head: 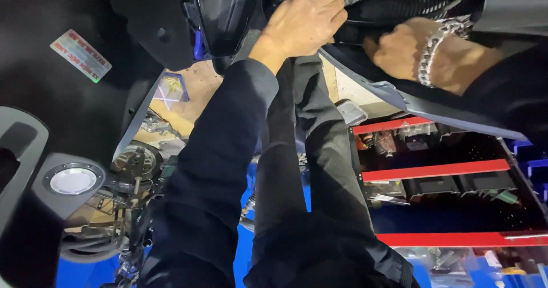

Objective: The person is disassembling and repairing components of a motorcycle engine using hand tools.

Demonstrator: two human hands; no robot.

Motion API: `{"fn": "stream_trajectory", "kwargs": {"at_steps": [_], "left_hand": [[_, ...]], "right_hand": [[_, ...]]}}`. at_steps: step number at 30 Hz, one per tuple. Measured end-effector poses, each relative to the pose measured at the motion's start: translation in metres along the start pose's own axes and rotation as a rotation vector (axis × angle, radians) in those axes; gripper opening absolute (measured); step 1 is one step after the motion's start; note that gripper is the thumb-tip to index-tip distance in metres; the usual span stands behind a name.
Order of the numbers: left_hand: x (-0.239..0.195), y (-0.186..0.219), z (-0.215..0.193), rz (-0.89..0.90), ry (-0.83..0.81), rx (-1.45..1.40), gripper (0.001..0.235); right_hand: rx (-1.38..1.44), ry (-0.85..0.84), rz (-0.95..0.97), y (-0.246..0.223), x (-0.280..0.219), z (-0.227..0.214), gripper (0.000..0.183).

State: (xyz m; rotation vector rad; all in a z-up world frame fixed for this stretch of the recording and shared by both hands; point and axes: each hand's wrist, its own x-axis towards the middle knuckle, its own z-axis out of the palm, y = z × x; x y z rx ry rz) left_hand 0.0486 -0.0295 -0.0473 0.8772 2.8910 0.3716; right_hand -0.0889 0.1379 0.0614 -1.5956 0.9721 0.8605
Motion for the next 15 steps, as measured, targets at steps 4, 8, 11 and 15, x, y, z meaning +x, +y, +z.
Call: {"fn": "stream_trajectory", "kwargs": {"at_steps": [4,8,11,15], "left_hand": [[0.002,-0.002,-0.004,-0.008,0.027,0.001,0.022],[0.0,-0.002,-0.004,0.005,0.03,0.067,0.009],[0.001,-0.003,-0.001,0.009,0.053,0.061,0.011],[0.0,-0.003,-0.001,0.018,0.059,0.08,0.009]], "right_hand": [[-0.096,0.186,0.017,0.006,0.009,0.02,0.051],[-0.071,0.388,0.05,-0.002,0.029,0.031,0.025],[-0.058,0.427,0.03,-0.003,0.031,0.02,0.036],[0.016,0.398,-0.015,-0.006,0.038,0.009,0.044]]}}
